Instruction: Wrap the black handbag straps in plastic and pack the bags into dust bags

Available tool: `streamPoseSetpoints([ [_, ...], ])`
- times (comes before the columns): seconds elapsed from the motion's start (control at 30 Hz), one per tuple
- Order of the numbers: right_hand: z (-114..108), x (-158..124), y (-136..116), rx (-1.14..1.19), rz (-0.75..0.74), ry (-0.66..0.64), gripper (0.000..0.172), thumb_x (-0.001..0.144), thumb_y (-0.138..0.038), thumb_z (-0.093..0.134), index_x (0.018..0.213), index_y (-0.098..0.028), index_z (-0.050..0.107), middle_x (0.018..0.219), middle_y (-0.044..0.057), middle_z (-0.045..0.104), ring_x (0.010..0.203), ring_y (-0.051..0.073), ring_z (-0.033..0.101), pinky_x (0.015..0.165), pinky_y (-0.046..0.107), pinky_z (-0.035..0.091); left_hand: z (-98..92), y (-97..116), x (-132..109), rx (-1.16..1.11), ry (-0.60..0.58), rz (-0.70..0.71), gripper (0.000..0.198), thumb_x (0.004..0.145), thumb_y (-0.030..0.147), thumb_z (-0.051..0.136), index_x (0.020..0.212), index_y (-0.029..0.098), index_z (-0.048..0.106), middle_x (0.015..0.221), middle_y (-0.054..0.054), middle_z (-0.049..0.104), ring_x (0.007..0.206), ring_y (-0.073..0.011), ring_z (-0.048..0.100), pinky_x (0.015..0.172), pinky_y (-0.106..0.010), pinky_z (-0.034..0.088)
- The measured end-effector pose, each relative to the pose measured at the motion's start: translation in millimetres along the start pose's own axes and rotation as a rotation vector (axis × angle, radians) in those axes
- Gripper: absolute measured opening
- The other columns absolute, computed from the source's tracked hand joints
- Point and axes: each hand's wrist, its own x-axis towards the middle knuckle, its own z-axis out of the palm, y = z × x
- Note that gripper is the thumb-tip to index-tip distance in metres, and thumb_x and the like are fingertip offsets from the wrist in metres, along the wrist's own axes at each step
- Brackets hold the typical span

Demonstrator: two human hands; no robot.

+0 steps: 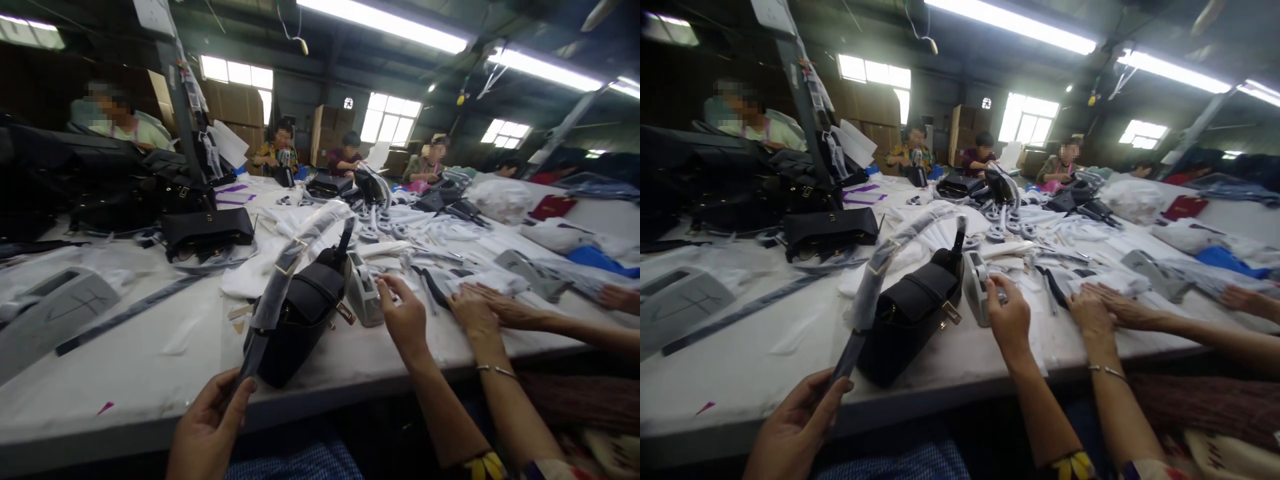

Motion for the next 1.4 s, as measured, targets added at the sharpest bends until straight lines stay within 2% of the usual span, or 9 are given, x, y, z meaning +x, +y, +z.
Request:
streamPoseSetpoints([
  [0.1,-1,36,41,-0.014,0.146,-0.089,0.032,0.077,-0.05,0.069,0.085,-0.019,0.076,0.129,0.015,0.065,0.134,0.033,0.046,0.114,0.048,0.029,1.8,0,0,-0.016,-0.004,-0.014,0.058,0.057,0.061,0.083,0.095,0.019,0.071,0.062,0.003,0.058,0.051,-0.0098,0.042,0.045,-0.02,0.034],
  [0.2,7,51,62,0.067,0.245,-0.228,0.039,0.072,-0.057,0.071,0.07,-0.019,0.076,0.113,0.013,0.073,0.122,0.034,0.058,0.106,0.048,0.039,-0.1,-4,4,0.008,-0.016,-0.029,0.063,0.052,0.063,0.084,0.095,0.018,0.071,0.057,0.004,0.055,0.048,-0.0108,0.042,0.042,-0.021,0.032],
  [0.3,8,52,62,0.172,0.299,-0.281,0.048,0.075,-0.063,0.065,0.076,-0.017,0.078,0.105,0.013,0.076,0.112,0.032,0.064,0.096,0.043,0.047,-3.1,-8,7,0.029,0.001,-0.049,0.065,0.05,0.064,0.084,0.095,0.019,0.071,0.056,0.004,0.055,0.047,-0.0109,0.043,0.042,-0.021,0.031],
  [0.5,-19,35,38,0.345,0.3,-0.222,0.045,0.077,-0.06,0.07,0.089,-0.018,0.08,0.125,0.013,0.069,0.125,0.03,0.058,0.099,0.038,0.047,-3.8,-8,6,0.021,0.003,-0.079,0.066,0.049,0.065,0.085,0.094,0.019,0.071,0.057,0.003,0.057,0.049,-0.0115,0.046,0.045,-0.022,0.039],
  [0.67,-29,2,46,0.507,0.532,-0.243,0.05,0.064,-0.056,0.084,0.09,-0.013,0.079,0.096,0.014,0.076,0.087,0.024,0.072,0.078,0.034,0.059,-4.4,-11,6,0.01,-0.018,-0.076,0.064,0.052,0.065,0.084,0.094,0.019,0.07,0.058,0.003,0.058,0.049,-0.0109,0.045,0.045,-0.021,0.038],
  [0.87,-20,-24,70,0.504,0.657,-0.186,0.05,0.049,-0.05,0.093,0.075,-0.011,0.075,0.066,0.008,0.072,0.055,0.016,0.066,0.059,0.029,0.059,-10.2,-20,9,0.015,-0.051,-0.064,0.063,0.055,0.063,0.084,0.096,0.018,0.069,0.055,0.003,0.055,0.051,-0.0116,0.047,0.046,-0.02,0.039],
  [0.97,-20,-41,51,0.521,0.618,-0.268,0.047,0.059,-0.049,0.09,0.083,-0.011,0.076,0.073,0.007,0.073,0.062,0.015,0.068,0.065,0.026,0.059,-10.0,-24,10,0.006,-0.064,-0.054,0.06,0.058,0.061,0.083,0.098,0.018,0.069,0.059,0.003,0.058,0.051,-0.0107,0.047,0.046,-0.019,0.039],
  [1.23,14,-110,-62,0.691,0.404,-0.849,0.035,0.084,-0.047,0.073,0.082,-0.013,0.074,0.069,0.005,0.072,0.057,0.012,0.065,0.058,0.021,0.052,-3.9,-13,2,0.025,-0.088,0.063,0.045,0.072,0.054,0.078,0.097,0.018,0.07,0.08,-0.003,0.07,0.062,-0.0132,0.058,0.055,-0.021,0.047],
  [1.4,61,-122,-99,0.677,0.324,-0.884,0.037,0.085,-0.047,0.071,0.074,-0.012,0.073,0.061,0.003,0.068,0.05,0.01,0.059,0.051,0.019,0.046,-6.5,-13,1,0.01,-0.113,0.168,0.035,0.077,0.048,0.076,0.095,0.018,0.072,0.092,-0.006,0.073,0.093,-0.0218,0.067,0.084,-0.027,0.053],
])
